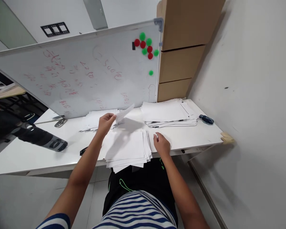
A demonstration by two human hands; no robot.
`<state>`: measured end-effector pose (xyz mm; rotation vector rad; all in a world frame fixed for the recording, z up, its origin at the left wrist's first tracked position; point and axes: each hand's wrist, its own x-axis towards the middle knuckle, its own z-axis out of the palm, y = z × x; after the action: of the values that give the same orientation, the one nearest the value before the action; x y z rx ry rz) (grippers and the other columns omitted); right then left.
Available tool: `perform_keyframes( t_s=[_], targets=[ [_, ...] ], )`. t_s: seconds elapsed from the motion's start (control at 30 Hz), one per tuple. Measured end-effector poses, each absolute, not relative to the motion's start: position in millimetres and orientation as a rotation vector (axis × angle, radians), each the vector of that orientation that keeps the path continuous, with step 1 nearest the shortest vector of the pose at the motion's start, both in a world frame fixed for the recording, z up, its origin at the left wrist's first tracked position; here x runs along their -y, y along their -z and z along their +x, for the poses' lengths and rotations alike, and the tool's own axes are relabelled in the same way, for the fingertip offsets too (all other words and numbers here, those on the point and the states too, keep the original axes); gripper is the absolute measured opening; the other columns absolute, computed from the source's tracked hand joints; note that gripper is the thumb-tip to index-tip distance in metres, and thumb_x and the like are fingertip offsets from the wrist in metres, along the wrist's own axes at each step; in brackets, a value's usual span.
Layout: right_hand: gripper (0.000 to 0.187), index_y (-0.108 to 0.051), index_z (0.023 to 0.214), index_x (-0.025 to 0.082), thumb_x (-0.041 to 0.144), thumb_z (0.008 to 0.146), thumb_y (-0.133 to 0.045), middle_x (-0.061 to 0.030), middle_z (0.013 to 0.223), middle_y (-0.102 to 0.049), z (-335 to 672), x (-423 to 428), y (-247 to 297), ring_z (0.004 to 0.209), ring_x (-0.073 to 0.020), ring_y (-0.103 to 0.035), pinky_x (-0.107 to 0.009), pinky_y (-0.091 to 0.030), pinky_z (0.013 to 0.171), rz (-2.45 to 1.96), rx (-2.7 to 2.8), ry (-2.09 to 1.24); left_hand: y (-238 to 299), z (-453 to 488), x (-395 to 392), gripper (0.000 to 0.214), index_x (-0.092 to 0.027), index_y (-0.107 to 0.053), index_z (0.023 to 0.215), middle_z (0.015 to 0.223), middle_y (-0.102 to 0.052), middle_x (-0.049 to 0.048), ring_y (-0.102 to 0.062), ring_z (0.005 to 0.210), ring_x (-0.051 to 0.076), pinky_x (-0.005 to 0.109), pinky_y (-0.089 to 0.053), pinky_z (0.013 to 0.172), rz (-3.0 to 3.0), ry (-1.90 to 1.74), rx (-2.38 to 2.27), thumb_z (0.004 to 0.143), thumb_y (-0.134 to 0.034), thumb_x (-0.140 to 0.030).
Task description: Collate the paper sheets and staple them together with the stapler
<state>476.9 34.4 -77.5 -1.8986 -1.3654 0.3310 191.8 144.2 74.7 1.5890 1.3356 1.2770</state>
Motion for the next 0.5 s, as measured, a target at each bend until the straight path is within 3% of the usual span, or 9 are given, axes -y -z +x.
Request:
perform_keyframes(
  t_s=[0.1, 0.17, 0.27, 0.37, 0.5],
  targets=[
    [0.053, -0.066, 0.122, 0.019, 0.057, 0.089, -0.05, -0.0107, 0.098, -0.072, 470, -25, 62, 0.086, -0.0253, -0.065, -0.039, -0.051, 0.078, -1.699, 1.299, -0.546, -100, 202, -103, 0.027, -0.017, -0.066, 0.075, 0.068, -0.061, -0.0019, -0.053, 0.064, 0.011, 0.024, -0.042, 0.065, 1.411, -1.366, -1.025, 0.073, -0.076, -0.042],
    [0.065, -0.059, 0.131, 0.019, 0.063, 0.083, -0.058, -0.0133, 0.115, -0.068, 459, -13, 47, 0.097, -0.0265, -0.065, -0.041, -0.053, 0.083, -1.438, 1.208, -0.724, -110, 205, -77, 0.027, -0.017, -0.066, 0.073, 0.068, -0.06, -0.0019, -0.054, 0.066, 0.01, 0.024, -0.044, 0.067, 1.286, -1.441, -0.853, 0.071, -0.079, -0.04],
    [0.078, -0.049, 0.141, 0.031, 0.066, 0.075, -0.07, -0.0104, 0.137, -0.058, 434, 9, 20, 0.121, -0.0272, -0.059, -0.043, -0.051, 0.096, -1.006, 1.037, -1.016, -108, 206, -47, 0.025, -0.017, -0.066, 0.074, 0.07, -0.061, -0.0016, -0.056, 0.067, 0.01, 0.023, -0.046, 0.069, 1.099, -1.569, -0.772, 0.07, -0.081, -0.037],
    [0.061, -0.054, 0.134, 0.035, 0.054, 0.079, -0.073, -0.0059, 0.133, -0.062, 414, 23, -4, 0.12, -0.0255, -0.059, -0.043, -0.052, 0.097, -0.865, 0.816, -1.237, -91, 201, -28, 0.025, -0.017, -0.065, 0.075, 0.068, -0.06, -0.0024, -0.056, 0.067, 0.009, 0.023, -0.048, 0.069, 0.949, -1.666, -0.811, 0.07, -0.082, -0.035],
    [0.045, -0.064, 0.119, 0.026, 0.042, 0.079, -0.076, -0.0066, 0.12, -0.07, 408, 23, -20, 0.112, -0.0263, -0.064, -0.043, -0.053, 0.096, -0.844, 0.682, -1.367, -59, 184, -13, 0.026, -0.017, -0.064, 0.074, 0.068, -0.06, -0.0023, -0.057, 0.069, 0.009, 0.024, -0.05, 0.073, 0.842, -1.727, -0.947, 0.072, -0.081, -0.037]
  ],
)
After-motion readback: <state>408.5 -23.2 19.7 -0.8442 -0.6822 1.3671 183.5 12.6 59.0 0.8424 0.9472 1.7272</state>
